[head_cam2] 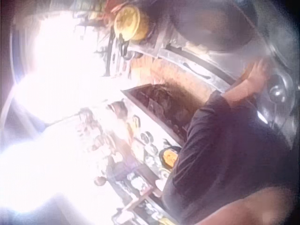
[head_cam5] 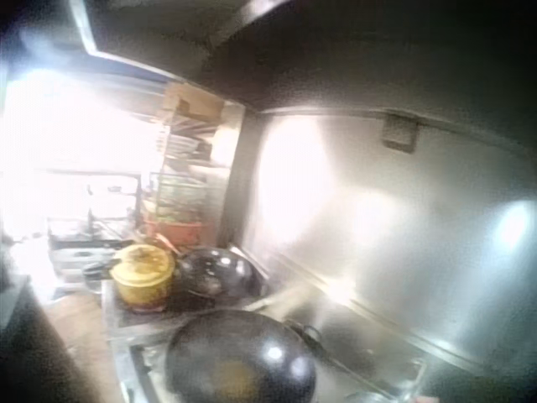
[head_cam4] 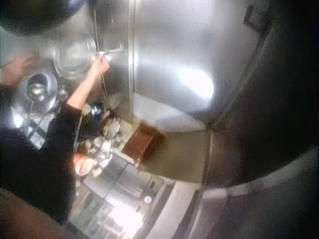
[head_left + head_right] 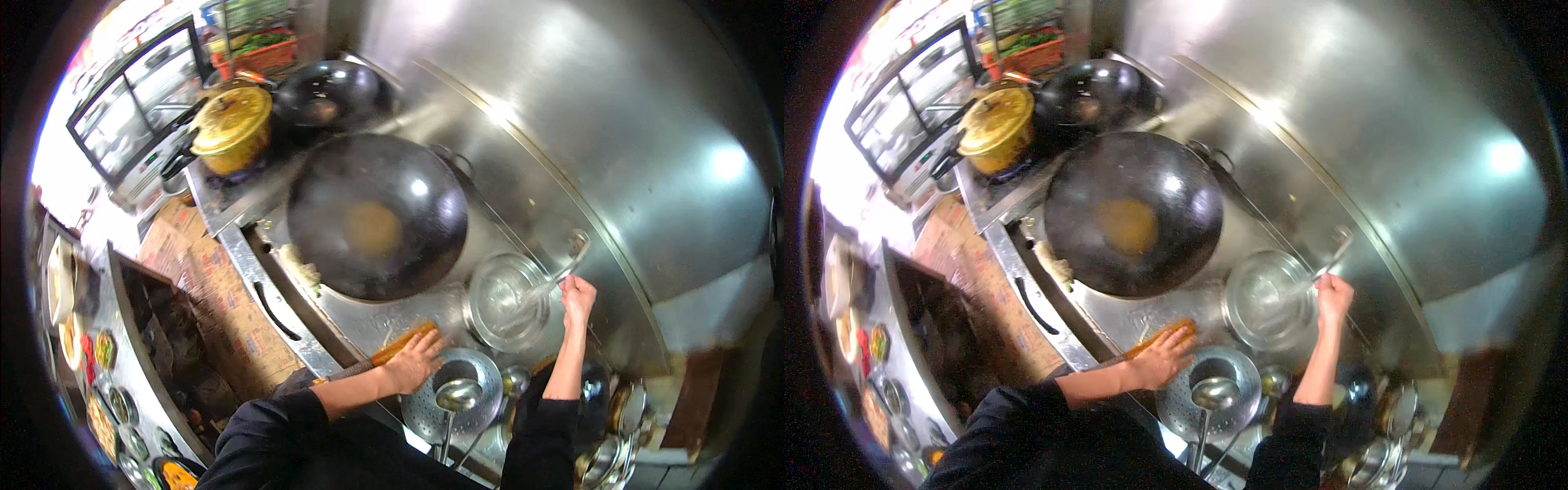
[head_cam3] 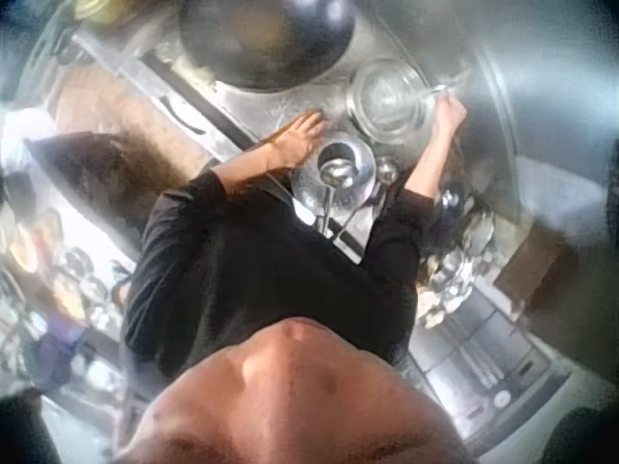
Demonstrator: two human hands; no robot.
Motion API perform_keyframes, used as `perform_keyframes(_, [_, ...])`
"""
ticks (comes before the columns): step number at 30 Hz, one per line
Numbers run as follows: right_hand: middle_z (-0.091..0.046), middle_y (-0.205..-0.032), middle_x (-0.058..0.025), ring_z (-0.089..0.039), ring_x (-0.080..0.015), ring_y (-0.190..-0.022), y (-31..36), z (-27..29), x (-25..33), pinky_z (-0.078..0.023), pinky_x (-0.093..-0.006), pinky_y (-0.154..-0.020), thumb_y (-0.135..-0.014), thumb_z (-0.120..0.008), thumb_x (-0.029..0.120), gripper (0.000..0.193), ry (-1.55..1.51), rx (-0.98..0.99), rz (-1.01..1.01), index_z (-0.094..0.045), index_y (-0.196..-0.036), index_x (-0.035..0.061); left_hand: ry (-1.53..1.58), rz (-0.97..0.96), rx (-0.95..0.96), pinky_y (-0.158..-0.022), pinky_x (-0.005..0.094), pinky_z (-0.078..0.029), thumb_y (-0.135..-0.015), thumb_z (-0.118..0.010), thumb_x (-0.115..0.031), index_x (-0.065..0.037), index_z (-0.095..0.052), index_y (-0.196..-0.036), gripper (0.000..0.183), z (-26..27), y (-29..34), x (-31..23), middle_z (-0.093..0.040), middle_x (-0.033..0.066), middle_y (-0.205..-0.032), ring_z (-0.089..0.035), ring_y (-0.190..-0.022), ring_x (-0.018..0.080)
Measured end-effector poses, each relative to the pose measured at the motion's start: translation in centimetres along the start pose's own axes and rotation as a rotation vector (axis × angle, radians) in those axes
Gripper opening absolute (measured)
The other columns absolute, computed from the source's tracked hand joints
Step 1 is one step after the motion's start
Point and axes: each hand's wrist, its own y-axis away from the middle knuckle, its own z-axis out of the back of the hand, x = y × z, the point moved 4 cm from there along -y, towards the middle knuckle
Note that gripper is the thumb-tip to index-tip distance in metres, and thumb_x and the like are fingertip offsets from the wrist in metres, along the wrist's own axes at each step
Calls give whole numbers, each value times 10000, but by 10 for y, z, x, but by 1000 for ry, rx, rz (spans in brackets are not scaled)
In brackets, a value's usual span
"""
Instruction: The person stir-fries vegetables in a wok over a high flame, using a ladle and a cloth to handle the hot pan. They add ingredients from nearby bowls, toss the contents, and transfer the cooked vegetables into a serving bowl.
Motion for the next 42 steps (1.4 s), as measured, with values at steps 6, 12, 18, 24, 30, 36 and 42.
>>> perform_keyframes(6, [-576,-612,-68,-490,-114,-439,-66,-110,35,-388,-242,-401,-854,-597,64,176,-371,53,-44,-599,-700,-21,85,122,-250,-1097,485,-178,-764,-589,-230,-79,-464,-1306,576,-12,15,23,-239,179,-1448,-150,-1360,376])
perform_keyframes(12, [-592,-769,-125,-582,-238,-685,-138,-154,27,-538,-376,-667,-836,-591,110,128,-620,144,-265,-579,-857,-16,167,268,-191,-1087,491,-209,-731,-618,-204,-78,-486,-1276,574,-7,32,34,-304,162,-1416,-178,-1350,383])
perform_keyframes(18, [-592,-861,-41,-552,-145,-793,47,-117,-11,-463,-272,-688,-887,-578,233,181,-755,769,-71,-561,-940,61,188,224,-146,-1083,561,-164,-676,-667,-257,-99,-614,-1132,486,-9,15,20,-346,170,-1395,-104,-1361,405])
perform_keyframes(24, [-644,-912,-190,-614,-290,-786,187,-13,-160,-499,-382,-730,-793,-646,268,317,610,548,519,-645,-977,9,154,119,-67,-1061,593,-164,-628,-714,-272,-110,-604,-1168,574,-2,13,-4,-308,189,-1414,-50,-1352,454])
perform_keyframes(30, [-654,-862,-166,-620,-280,-748,194,-2,-69,-502,-382,-722,-788,-652,280,308,13,413,-99,-658,-944,15,252,101,-289,-1044,516,-265,-644,-672,-228,-72,-670,-989,379,-11,40,-13,-434,182,-1309,-226,-1316,409])
perform_keyframes(36, [-663,-780,-137,-639,-272,-751,219,-102,36,-513,-355,-719,-797,-653,174,226,473,339,811,-675,-933,-6,181,441,-695,-832,377,-458,-616,-644,-204,-69,-663,-729,177,-63,150,28,-628,134,-864,-564,-935,303])
perform_keyframes(42, [-575,-1042,-164,-569,-248,-934,304,-182,54,-483,-328,-785,-861,-560,67,237,85,732,728,-584,-1053,-71,286,964,-973,-802,432,-461,-618,-571,-90,-58,-655,-742,153,-160,333,55,-597,150,-846,-564,-914,337])
